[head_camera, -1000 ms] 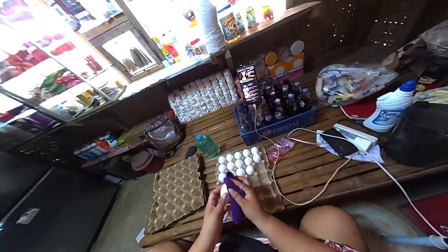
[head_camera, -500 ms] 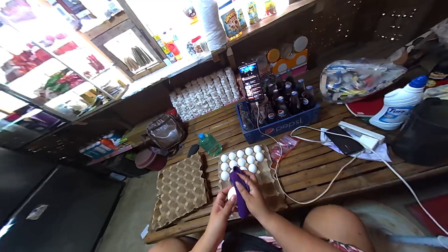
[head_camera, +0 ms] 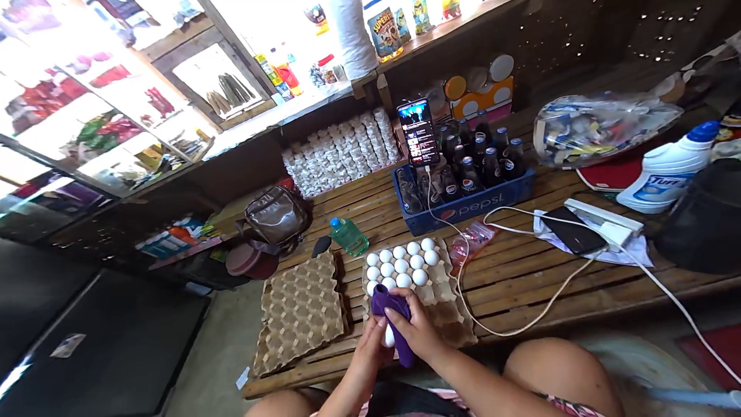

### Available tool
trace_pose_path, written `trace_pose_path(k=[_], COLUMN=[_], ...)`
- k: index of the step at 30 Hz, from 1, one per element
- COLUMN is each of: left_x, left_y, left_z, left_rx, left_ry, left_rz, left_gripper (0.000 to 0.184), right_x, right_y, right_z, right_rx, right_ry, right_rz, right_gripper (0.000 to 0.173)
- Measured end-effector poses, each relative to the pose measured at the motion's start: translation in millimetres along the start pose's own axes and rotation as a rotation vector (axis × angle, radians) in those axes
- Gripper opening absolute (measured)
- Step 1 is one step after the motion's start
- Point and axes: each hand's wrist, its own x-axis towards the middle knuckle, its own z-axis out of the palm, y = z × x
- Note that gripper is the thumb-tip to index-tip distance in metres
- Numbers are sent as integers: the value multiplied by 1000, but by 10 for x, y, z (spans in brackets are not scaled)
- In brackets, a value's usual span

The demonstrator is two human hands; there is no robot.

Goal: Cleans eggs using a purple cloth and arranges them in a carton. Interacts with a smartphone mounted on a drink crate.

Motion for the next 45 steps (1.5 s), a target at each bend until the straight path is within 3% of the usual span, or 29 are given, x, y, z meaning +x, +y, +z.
trace_pose_path(k=[2,7,11,14,19,21,24,27,30,34,36,38,42,45], left_x=[-1,-20,-37,-69,-64,-62,-51,-49,-52,-68,-70,-57,-16,-40], left_y=[-4,19,-10,11,-40,-13,47,-23,-53,20,39,82,141,85], left_z=[5,40,55,36,39,60,108,38,24,73,74,93,68,49], left_rx=[-21,-149,-99,-29,-2,-66,-179,-206,-121,14,10,-70,-279,-212], left_ry=[16,129,140,103,43,67,162,126,79,57,56,84,177,174], left_rz=[-1,20,46,11,34,29,30,31,-16,-90,-89,-69,-64,-55], left_gripper=[35,52,53,53,45,48,57,62,64,53,52,57,61,61], right_x=[-10,-62,-53,-42,-3,-31,-91,-96,-79,-30,-4,-20,-102,-101], right_y=[14,27,66,76,33,43,65,123,128,81,61,68,47,80], right_z=[4,33,45,26,-8,18,85,110,87,33,14,26,82,96], right_rx=[-24,-295,-371,-308,-6,-63,-273,-417,-371,-114,-72,-124,-281,-333], right_ry=[-22,-117,-123,-126,-88,-76,-93,-114,-113,-71,-54,-60,-122,-137], right_rz=[-39,-363,-497,-444,-28,-99,-376,-547,-488,-100,8,-31,-291,-416], right_gripper=[43,37,31,33,38,38,31,26,26,36,38,40,32,27])
